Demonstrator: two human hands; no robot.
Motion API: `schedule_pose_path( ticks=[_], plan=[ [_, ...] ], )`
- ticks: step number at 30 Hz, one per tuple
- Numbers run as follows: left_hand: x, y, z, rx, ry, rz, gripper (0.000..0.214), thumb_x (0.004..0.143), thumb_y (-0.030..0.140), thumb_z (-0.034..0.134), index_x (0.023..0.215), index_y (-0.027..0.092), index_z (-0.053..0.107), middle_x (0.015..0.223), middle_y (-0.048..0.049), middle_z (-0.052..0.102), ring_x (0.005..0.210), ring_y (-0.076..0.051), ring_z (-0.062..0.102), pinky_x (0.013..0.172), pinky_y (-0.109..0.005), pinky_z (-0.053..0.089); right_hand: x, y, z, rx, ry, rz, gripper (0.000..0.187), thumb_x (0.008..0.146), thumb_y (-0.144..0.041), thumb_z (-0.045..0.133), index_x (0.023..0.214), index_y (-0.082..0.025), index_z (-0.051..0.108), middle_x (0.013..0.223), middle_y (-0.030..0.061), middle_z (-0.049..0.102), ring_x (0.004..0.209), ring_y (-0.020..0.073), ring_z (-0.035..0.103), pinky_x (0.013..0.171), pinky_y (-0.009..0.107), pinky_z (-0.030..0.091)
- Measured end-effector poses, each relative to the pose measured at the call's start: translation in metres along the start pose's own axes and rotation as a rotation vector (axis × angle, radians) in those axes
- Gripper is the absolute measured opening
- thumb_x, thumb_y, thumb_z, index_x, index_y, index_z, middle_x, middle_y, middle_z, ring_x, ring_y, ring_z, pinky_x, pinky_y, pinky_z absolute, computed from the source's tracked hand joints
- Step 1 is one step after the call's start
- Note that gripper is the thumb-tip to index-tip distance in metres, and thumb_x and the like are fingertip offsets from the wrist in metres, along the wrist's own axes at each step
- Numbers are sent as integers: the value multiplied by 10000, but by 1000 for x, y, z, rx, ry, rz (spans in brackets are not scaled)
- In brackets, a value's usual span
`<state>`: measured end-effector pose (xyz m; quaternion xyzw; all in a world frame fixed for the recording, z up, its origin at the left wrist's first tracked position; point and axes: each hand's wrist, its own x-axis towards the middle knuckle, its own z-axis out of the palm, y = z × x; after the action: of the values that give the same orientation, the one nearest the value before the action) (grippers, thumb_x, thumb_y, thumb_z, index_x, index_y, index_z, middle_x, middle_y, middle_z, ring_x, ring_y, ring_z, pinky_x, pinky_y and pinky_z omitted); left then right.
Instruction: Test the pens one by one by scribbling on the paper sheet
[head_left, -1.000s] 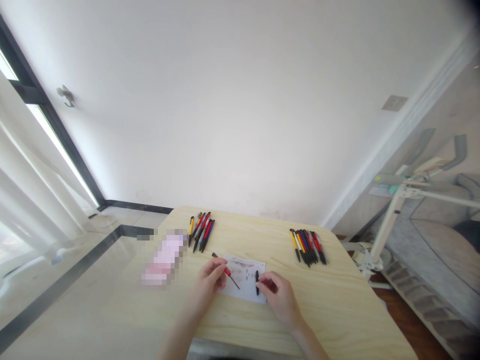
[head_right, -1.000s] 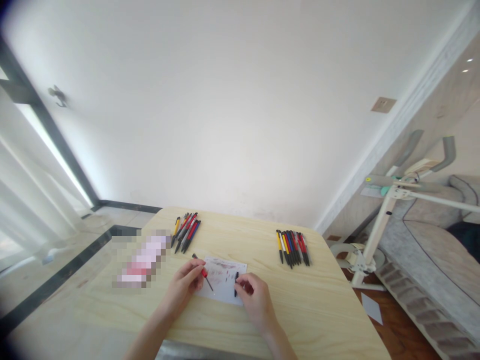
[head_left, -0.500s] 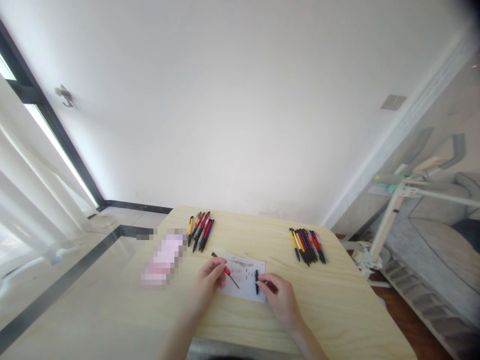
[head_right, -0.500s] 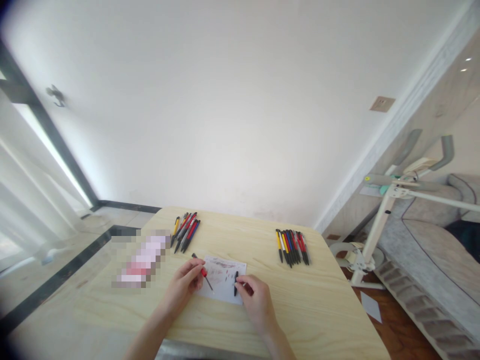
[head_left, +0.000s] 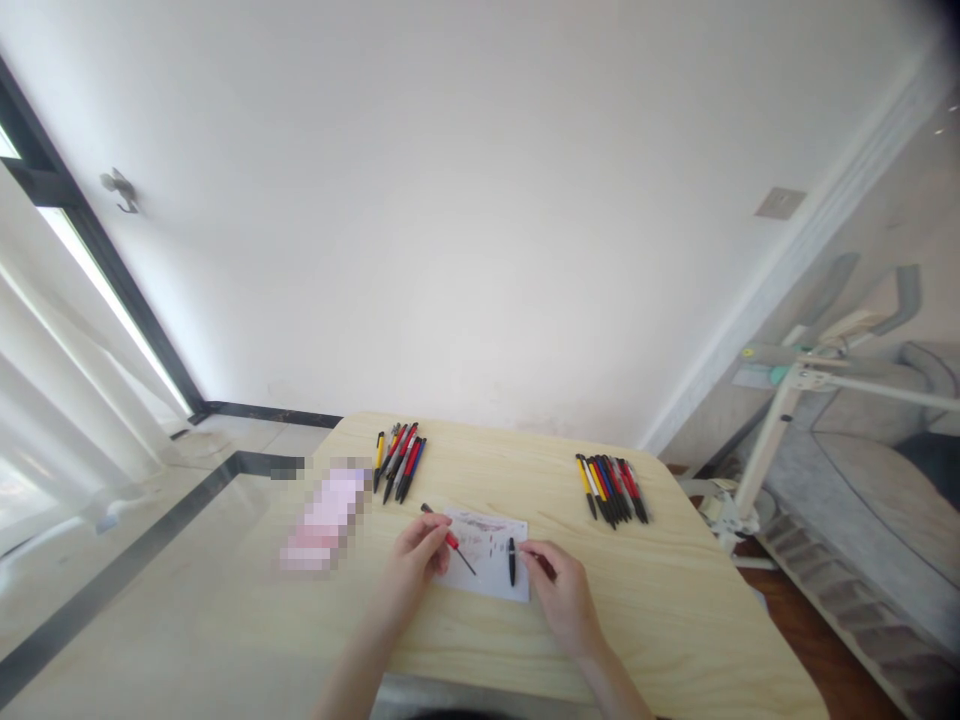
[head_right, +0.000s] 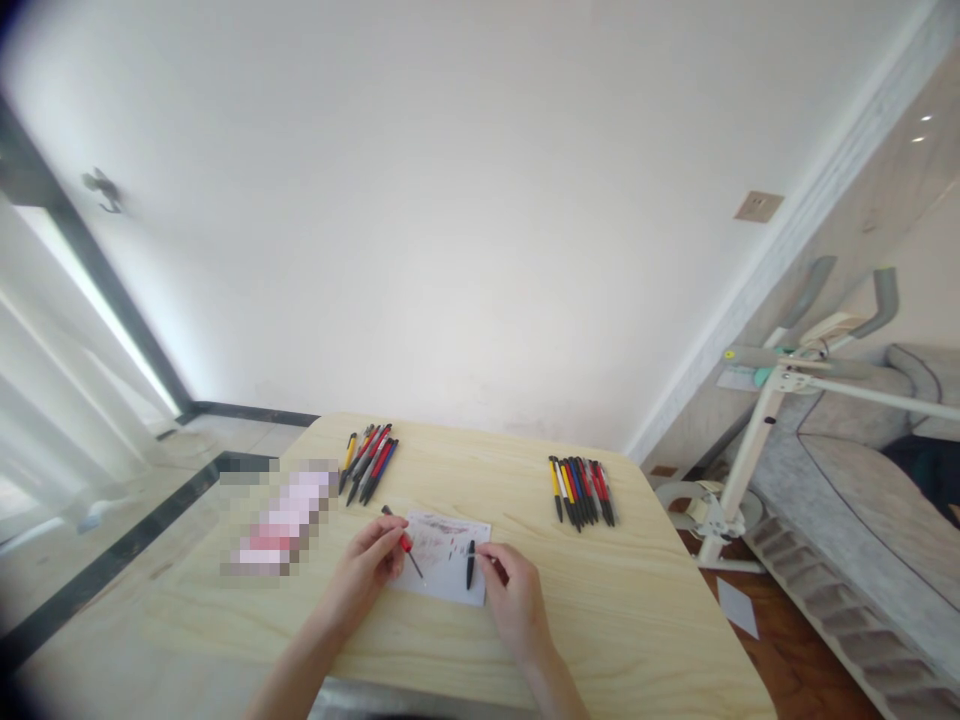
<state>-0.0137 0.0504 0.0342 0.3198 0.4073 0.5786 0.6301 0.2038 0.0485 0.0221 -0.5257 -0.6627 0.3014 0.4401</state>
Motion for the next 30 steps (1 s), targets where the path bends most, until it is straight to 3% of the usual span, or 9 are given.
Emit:
schedule_pose_path(
  ticks=[15, 19, 24, 30],
  plan=[
    [1, -1, 0, 26, 20, 7, 225, 706, 355, 643, 822, 170, 585, 620, 9, 588, 465, -75, 458, 456, -206, 303, 0, -4, 1, -7, 5, 2, 297, 838, -411, 489, 828, -162, 650, 750, 77, 667, 670, 196, 595, 612, 266, 459],
    [-1, 0, 2, 4, 43, 25, 306, 709, 356, 642, 960, 194, 574, 604, 27, 571, 476, -79, 458, 463, -207, 313, 0, -4, 1, -9, 3, 6, 288, 842, -403, 484, 825, -165, 645, 751, 74, 663, 670, 194, 592, 616, 266, 455],
    [-5, 4, 6, 35, 92, 59, 703, 706, 372, 637, 1326, 262, 324, 578, 46, 566, 477, -88, 468, 473, -211, 327, 0, -5, 1, -13, 8, 8, 293, 845, -404, 477, 811, -161, 638, 720, 65, 653, 645, 185, 579, 585, 255, 439],
    [-5, 4, 9, 26, 146, 58, 836, 708, 364, 642, 1382, 233, 166, 525, 68, 541, 466, -89, 460, 482, -209, 340, -1, -5, 2, -38, -12, 33, 318, 859, -422, 438, 765, -164, 599, 642, 36, 612, 554, 154, 523, 512, 235, 391]
  ],
)
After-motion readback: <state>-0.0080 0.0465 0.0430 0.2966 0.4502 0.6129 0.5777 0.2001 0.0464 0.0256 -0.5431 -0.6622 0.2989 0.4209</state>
